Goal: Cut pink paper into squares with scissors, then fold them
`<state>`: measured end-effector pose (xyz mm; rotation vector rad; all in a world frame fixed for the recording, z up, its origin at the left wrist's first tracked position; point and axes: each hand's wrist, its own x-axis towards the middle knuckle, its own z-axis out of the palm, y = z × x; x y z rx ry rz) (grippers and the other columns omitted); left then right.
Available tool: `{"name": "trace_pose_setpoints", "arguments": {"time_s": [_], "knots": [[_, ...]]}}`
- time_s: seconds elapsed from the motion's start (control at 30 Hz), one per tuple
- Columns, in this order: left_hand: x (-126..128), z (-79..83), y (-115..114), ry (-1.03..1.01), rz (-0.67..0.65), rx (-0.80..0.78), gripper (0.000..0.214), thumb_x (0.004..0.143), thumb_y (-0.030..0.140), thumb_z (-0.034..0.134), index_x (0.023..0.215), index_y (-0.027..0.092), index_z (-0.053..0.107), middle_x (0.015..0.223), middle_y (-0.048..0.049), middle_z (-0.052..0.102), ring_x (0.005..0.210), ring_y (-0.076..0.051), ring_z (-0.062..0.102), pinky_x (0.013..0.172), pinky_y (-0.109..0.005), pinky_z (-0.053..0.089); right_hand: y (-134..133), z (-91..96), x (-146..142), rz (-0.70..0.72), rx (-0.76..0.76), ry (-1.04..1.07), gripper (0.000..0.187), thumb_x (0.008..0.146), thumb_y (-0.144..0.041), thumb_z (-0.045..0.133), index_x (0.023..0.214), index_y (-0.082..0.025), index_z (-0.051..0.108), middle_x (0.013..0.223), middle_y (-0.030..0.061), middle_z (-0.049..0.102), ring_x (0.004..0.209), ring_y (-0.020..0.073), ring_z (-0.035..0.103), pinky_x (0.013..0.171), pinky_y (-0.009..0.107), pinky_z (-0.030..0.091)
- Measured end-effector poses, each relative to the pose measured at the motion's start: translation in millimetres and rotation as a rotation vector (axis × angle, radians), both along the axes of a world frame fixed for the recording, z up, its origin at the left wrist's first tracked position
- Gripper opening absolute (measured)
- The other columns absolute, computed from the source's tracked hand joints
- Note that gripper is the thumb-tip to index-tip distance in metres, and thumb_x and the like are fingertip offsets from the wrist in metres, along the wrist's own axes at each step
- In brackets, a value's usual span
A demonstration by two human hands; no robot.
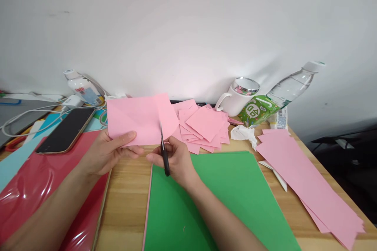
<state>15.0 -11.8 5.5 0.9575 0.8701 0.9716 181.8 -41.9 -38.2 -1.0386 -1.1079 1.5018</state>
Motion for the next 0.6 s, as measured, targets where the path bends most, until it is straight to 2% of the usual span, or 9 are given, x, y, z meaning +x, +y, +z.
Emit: {"name": "trace_pose_setpoints", "arguments": {"time_s": [0.27, 0.43, 0.53, 0.6], "knots": [[-2.6, -1.3, 0.6, 0.009, -0.038, -0.034, 0.019, 0.069, 0.020, 0.071, 0.084, 0.010, 0.063, 0.059, -0.0085, 0.071, 0.051, -0.020, 0.068, 0.050, -0.026, 0.058, 1.6, 0.6, -0.6, -0.041, -0.023, -0.041, 0.048, 0.046, -0.044, 0.082, 0.071, -0.018, 0.052, 0.064, 0.0004, 0.059, 0.057, 0.0120, 0.050, 0.051, 0.024, 0.040], [-2.9, -2.8, 1.5, -0.009, -0.045, -0.041, 0.016, 0.072, 0.019, 0.068, 0.084, 0.010, 0.064, 0.061, -0.0082, 0.071, 0.051, -0.019, 0.068, 0.051, -0.025, 0.058, 1.1, 1.5, -1.6, -0.071, -0.030, -0.046, 0.049, 0.044, -0.045, 0.083, 0.067, -0.018, 0.049, 0.061, -0.0012, 0.056, 0.055, 0.0109, 0.047, 0.048, 0.023, 0.036], [-3.1, -3.3, 2.2, -0.016, -0.024, -0.030, 0.017, 0.071, 0.017, 0.069, 0.086, 0.011, 0.064, 0.064, -0.0070, 0.072, 0.052, -0.019, 0.068, 0.050, -0.024, 0.058, 0.4, 2.1, -1.3, -0.028, -0.008, -0.031, 0.047, 0.048, -0.045, 0.081, 0.069, -0.018, 0.050, 0.062, -0.0019, 0.055, 0.055, 0.0102, 0.046, 0.048, 0.022, 0.035], [-3.5, -3.2, 2.3, -0.004, -0.002, 0.002, 0.018, 0.071, 0.018, 0.069, 0.088, 0.011, 0.065, 0.067, -0.0067, 0.072, 0.053, -0.019, 0.068, 0.048, -0.025, 0.057, 0.4, 2.8, 0.8, 0.057, 0.004, -0.029, 0.045, 0.051, -0.044, 0.080, 0.075, -0.017, 0.051, 0.065, -0.0014, 0.057, 0.057, 0.0105, 0.048, 0.051, 0.023, 0.037]]}}
